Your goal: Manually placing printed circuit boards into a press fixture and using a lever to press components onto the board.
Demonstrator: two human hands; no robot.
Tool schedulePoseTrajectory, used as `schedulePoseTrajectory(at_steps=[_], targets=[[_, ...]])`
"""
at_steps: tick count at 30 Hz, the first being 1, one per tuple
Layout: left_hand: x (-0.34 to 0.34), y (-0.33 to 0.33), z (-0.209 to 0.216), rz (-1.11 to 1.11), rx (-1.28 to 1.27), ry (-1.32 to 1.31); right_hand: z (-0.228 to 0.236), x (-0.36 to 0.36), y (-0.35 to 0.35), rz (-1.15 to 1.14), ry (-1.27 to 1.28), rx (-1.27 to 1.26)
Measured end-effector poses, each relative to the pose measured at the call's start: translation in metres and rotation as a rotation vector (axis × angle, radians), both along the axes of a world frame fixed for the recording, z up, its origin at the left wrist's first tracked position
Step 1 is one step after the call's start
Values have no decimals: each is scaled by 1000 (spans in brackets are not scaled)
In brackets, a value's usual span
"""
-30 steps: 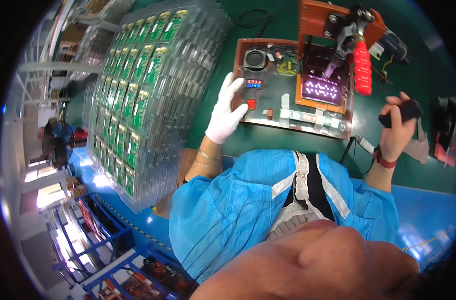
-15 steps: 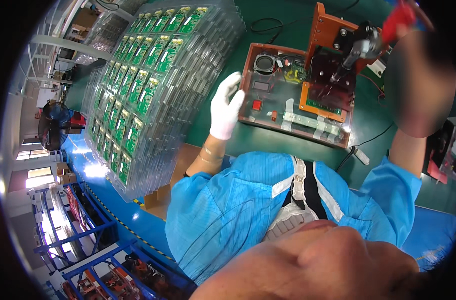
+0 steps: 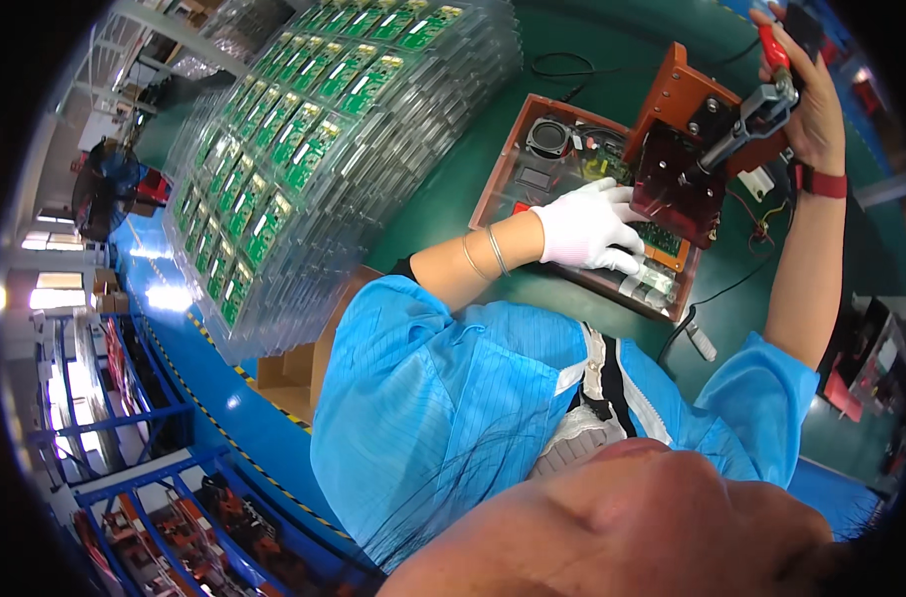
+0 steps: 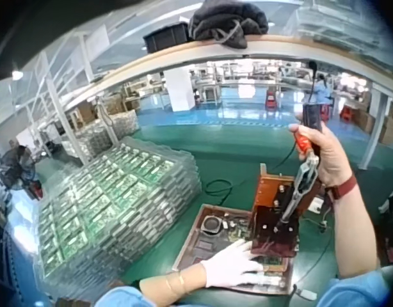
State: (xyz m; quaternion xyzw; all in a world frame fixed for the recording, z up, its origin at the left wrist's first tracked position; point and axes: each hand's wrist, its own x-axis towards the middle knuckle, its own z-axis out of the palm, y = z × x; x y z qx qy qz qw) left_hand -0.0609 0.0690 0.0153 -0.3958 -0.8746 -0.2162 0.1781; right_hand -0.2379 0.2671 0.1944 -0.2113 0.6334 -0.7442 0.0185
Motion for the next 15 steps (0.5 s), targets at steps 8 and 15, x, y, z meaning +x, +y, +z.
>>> schedulePoseTrajectory(at_steps=[8,15], targets=[[4,8,-2,62,-54,44,2,3,-6,46,20,-94],[-12,-20,-12,10,-84,72,-17,-54,27,192,12,-2]])
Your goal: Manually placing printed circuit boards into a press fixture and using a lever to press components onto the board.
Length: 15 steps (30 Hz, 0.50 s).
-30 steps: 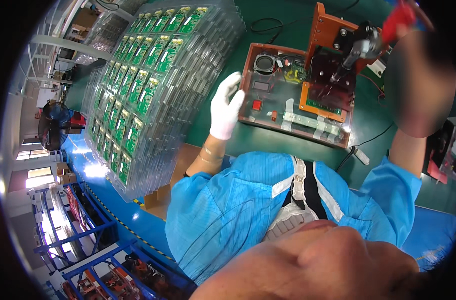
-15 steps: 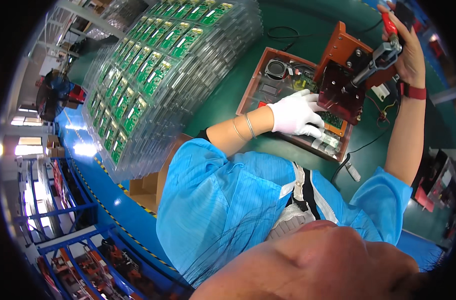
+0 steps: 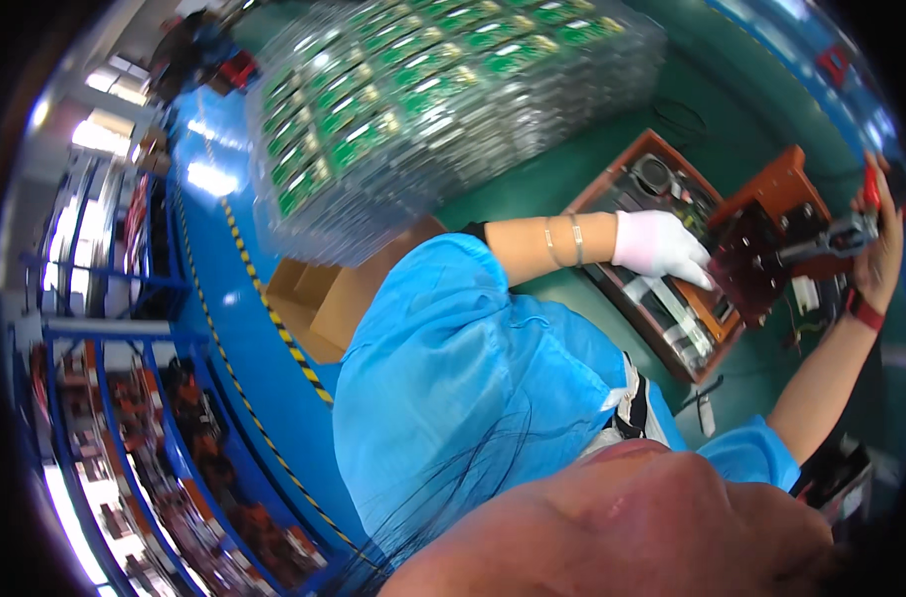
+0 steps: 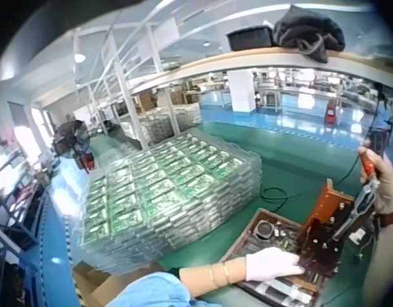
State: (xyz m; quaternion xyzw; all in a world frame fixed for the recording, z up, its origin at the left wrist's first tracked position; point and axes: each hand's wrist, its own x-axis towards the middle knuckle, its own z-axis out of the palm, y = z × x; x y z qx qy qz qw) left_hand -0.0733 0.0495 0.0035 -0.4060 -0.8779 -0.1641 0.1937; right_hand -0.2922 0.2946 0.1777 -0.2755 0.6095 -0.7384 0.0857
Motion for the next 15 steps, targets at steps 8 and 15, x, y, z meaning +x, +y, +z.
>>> schedulePoseTrajectory(at_steps=[8,15], targets=[[95,-51,33,99,267,194,-3,-16,13,167,-11,14],[203,-151,149,784,-71,255,5,5,-1,35,31,25]])
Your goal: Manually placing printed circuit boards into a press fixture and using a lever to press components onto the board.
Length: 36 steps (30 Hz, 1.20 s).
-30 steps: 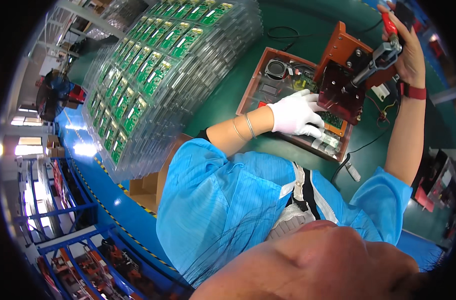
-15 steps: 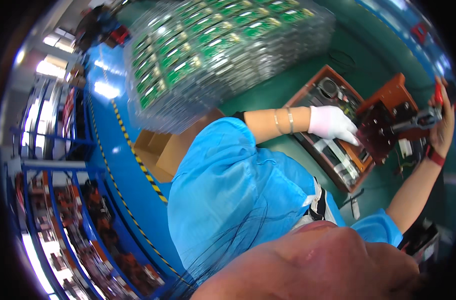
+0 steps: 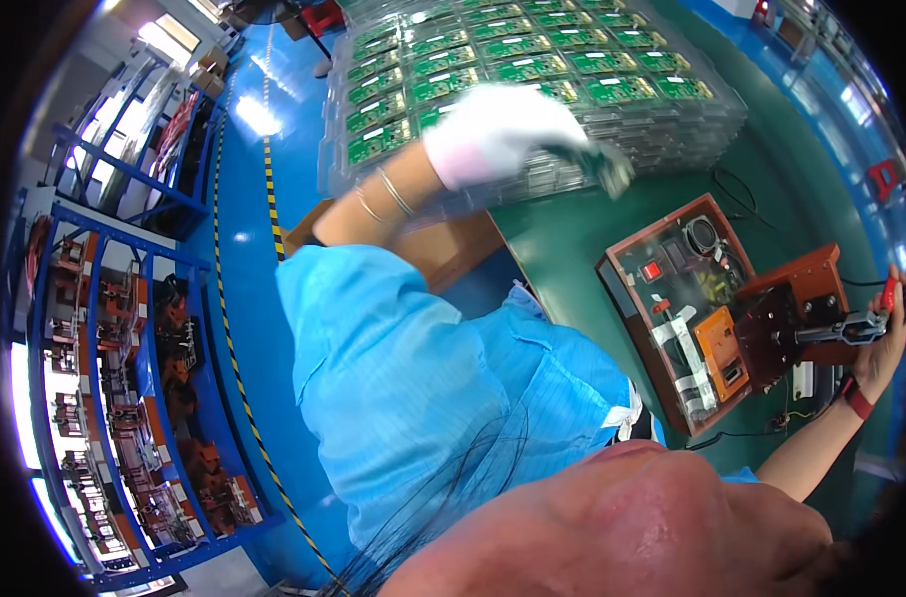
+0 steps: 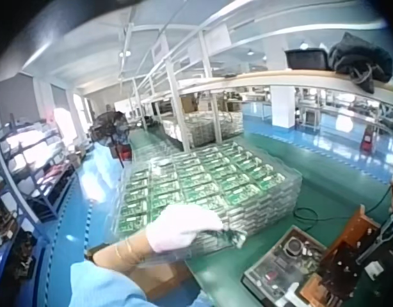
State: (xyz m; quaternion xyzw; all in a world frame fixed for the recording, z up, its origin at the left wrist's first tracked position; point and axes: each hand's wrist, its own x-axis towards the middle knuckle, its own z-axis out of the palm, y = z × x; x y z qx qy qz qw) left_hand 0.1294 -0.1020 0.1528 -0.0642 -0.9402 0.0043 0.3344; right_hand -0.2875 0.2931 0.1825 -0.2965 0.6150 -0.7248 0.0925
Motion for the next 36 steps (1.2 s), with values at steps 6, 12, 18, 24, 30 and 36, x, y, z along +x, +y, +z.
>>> schedulePoseTrajectory(at_steps=[6,12,18,24,30,36], targets=[[44,-258,30,470,247,111,-8,-19,6,30,55,3],[46,-341,16,1153,269,-66,-11,-19,24,66,12,25],[38,-378,-11,1137,455,-255,-4,-1,16,-11,-10,-41],[15,-400,-5,1095,456,-382,-2,5,20,-66,-29,-58],[0,-413,-8,1079,413,-460,1,24,9,-189,-52,-58],[-6,-406,-14,1103,323,-683,-8,11,23,-80,-26,-5]])
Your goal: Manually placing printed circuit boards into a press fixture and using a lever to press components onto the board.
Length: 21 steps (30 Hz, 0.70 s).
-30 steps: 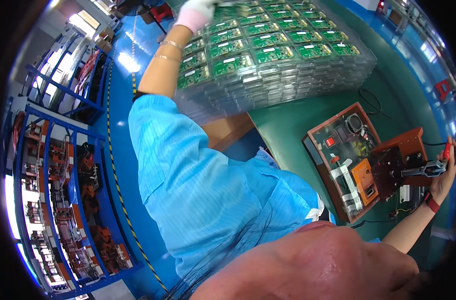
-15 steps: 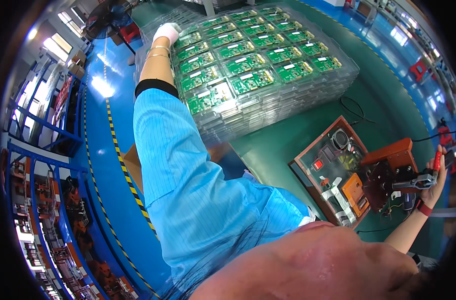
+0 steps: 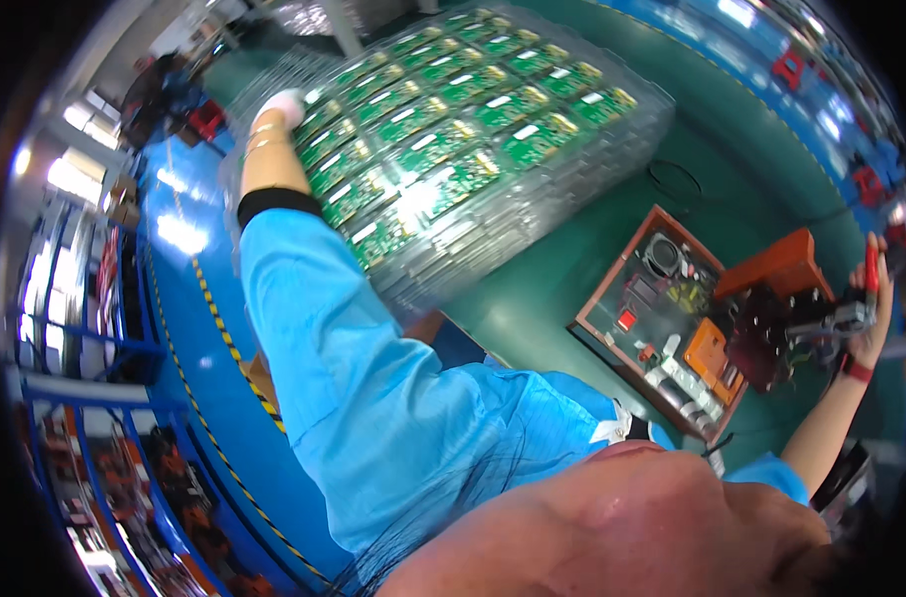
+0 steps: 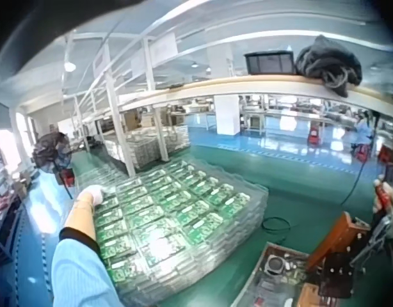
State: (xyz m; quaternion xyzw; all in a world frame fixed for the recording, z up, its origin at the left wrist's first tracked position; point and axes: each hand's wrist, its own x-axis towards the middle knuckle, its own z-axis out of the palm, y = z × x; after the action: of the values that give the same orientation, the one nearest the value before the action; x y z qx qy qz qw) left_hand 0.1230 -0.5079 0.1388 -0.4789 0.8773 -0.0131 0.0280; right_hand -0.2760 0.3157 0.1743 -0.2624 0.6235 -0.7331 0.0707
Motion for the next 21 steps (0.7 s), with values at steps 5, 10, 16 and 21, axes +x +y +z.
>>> schedulePoseTrajectory(at_steps=[5,10,16,21], targets=[[61,-81,-10,44,-131,-13,9,10,-29,111,-2,-84],[-20,-37,-23,57,-220,139,-9,-7,8,-115,-161,-95],[-15,-13,42,-338,-19,843,20,47,-58,-255,-101,-190],[-112,260,91,-880,297,686,24,59,-52,-115,-23,-187]])
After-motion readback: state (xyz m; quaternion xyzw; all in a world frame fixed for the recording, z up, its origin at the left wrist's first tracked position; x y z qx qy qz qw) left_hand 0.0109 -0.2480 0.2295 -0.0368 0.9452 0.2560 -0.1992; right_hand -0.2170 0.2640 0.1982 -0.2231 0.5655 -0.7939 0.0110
